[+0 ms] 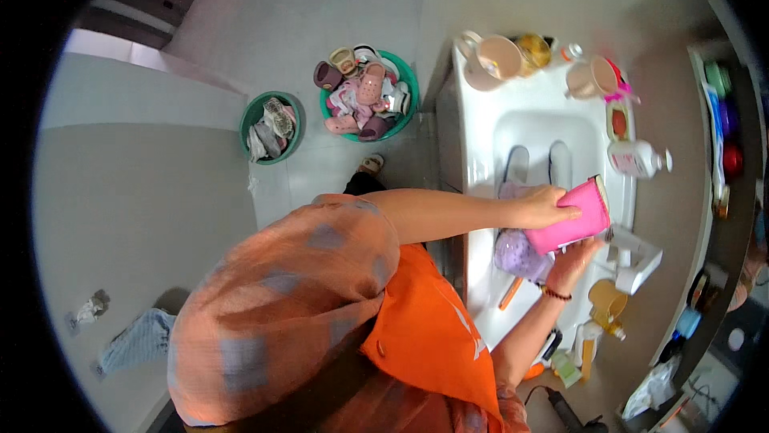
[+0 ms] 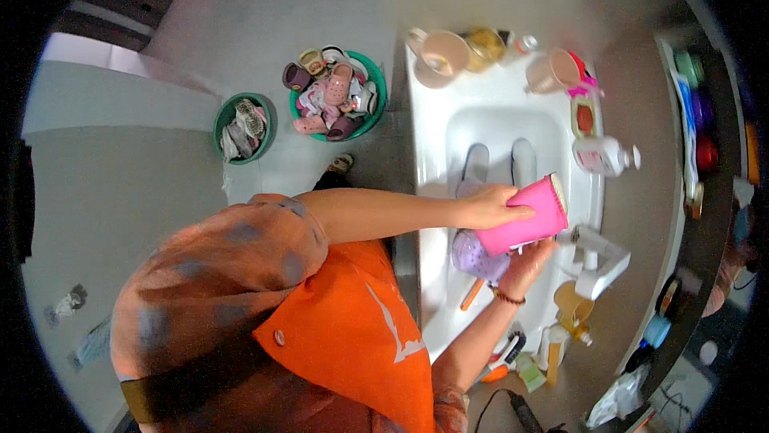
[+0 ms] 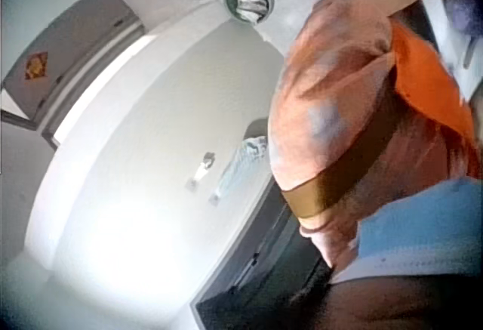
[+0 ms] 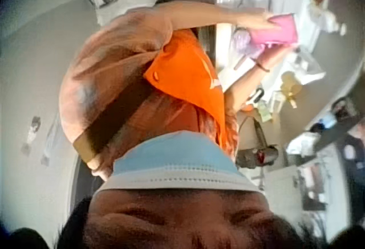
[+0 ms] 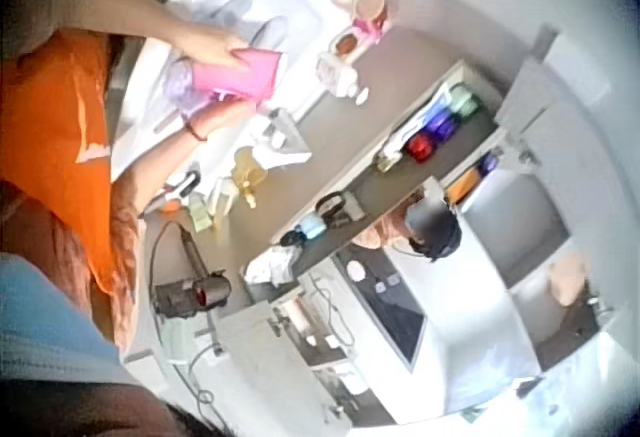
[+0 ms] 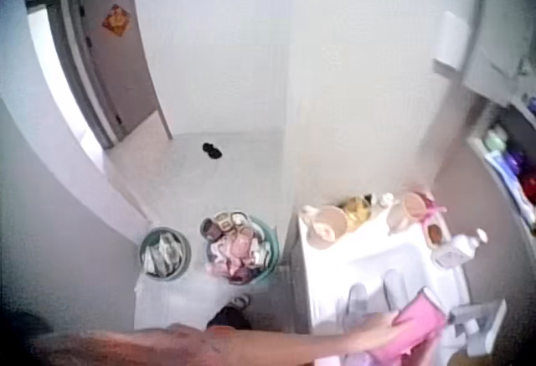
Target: The person scrubs multiple pairs of colorful plastic slippers and a pair of grey sneakers in a bathroom sink using an orange brush and running water. They rinse each item thoroughly and place the cleaned footwear into a green basin on the floor. Finally, the person fills the basin with water from the tap.
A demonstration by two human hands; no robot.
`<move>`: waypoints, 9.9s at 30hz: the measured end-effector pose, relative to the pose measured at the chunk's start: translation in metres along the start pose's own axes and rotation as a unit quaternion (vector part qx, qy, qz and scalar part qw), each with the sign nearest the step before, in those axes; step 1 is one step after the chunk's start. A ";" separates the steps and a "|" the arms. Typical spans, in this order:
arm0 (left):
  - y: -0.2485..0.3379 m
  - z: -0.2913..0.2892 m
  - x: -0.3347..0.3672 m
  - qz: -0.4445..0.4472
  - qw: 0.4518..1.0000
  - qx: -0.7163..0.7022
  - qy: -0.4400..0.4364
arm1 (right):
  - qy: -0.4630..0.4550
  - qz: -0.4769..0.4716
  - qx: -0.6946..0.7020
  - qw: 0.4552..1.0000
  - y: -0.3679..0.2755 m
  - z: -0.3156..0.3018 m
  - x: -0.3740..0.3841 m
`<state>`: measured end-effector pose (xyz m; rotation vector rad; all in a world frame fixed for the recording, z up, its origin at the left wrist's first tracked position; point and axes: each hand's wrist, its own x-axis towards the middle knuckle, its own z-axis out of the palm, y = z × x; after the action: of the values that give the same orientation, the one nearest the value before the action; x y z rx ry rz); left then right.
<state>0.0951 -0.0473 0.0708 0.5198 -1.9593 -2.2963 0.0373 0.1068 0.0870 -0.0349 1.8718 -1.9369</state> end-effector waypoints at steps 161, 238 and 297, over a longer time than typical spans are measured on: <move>-0.035 0.109 0.024 -0.449 0.802 -0.392 -0.036 | 0.109 -0.118 -0.523 0.837 0.064 -0.088 -0.093; -0.057 0.012 0.035 -0.121 0.962 0.142 -0.199 | -0.090 0.059 -0.688 0.718 0.094 -0.204 -0.011; -0.116 0.091 0.070 -0.173 0.812 -0.547 -0.103 | -0.121 -0.099 -0.592 0.791 0.009 -0.074 -0.017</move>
<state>0.0203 0.0400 -0.0452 0.4921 -0.2769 -3.2347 0.0315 0.1822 0.0774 -0.8288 2.6057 -0.4916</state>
